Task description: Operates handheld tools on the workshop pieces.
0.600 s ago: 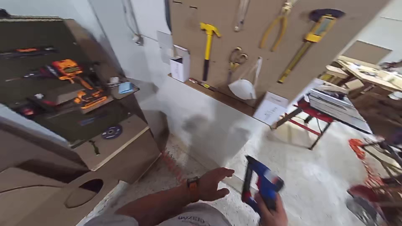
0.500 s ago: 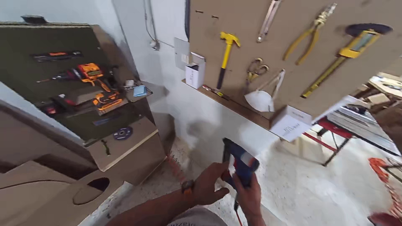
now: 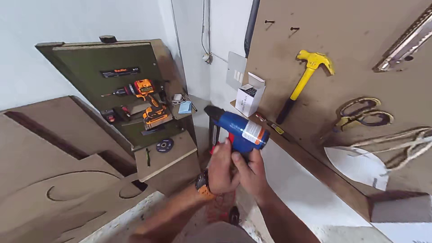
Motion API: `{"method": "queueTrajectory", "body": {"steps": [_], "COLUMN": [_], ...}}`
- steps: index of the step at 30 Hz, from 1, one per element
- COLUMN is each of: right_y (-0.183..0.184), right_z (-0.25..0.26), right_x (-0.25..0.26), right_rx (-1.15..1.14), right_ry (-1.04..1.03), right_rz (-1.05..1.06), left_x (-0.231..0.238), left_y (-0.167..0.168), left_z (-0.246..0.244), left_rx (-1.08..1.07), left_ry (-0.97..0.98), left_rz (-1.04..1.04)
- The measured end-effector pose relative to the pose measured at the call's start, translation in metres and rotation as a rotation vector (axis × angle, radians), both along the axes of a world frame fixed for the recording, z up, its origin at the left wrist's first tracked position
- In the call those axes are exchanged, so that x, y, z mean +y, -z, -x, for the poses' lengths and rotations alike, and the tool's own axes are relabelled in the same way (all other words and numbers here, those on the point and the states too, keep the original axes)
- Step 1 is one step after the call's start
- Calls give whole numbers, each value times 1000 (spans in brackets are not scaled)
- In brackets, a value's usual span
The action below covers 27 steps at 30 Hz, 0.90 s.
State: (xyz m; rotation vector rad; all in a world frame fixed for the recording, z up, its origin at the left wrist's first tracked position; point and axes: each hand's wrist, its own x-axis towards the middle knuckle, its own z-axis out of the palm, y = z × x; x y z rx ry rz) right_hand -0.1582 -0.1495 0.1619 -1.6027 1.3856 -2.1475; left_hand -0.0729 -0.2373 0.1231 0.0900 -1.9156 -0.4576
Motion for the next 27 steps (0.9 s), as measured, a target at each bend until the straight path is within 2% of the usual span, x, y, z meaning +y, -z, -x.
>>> {"method": "queueTrajectory", "body": {"steps": [3, 6, 8, 11, 13, 17, 19, 21, 23, 25, 27], "right_y": [6, 44, 78, 116, 142, 177, 189, 201, 206, 197, 176], "right_z": [48, 87, 103, 113, 111, 95, 81, 67, 62, 54, 52], "right_x": [22, 42, 44, 40, 33, 5, -12, -38, -78, -125, -172], "right_rx": [255, 205, 126, 19, -66, -28, 69, 195, 360, 441, 416], "right_ry": [88, 6, -83, -236, -363, -524, -594, -643, -616, -477, -294], "right_rz": [-107, -250, -332, -466, -555, -726, -830, -910, -974, -992, -929], "left_x": [-31, -55, -59, -49, -39, 17, 64, 105, 145, 177, 193], "left_y": [-41, -84, -84, -45, 7, 107, 140, 159, 171, 179, 199], "left_z": [39, 55, 46, 8, -32, -132, -183, -233, -274, -301, -320], "left_rx": [74, 171, 235, 212, 160, -119, -281, -408, -481, -487, -450], "left_ry": [-6, 116, 148, 144, 48, -450, -679, -846, -975, -1136, -1301], "left_rz": [-21, -79, -130, -316, -522, -904, -1152, -1351, -1539, -1670, -1653]}}
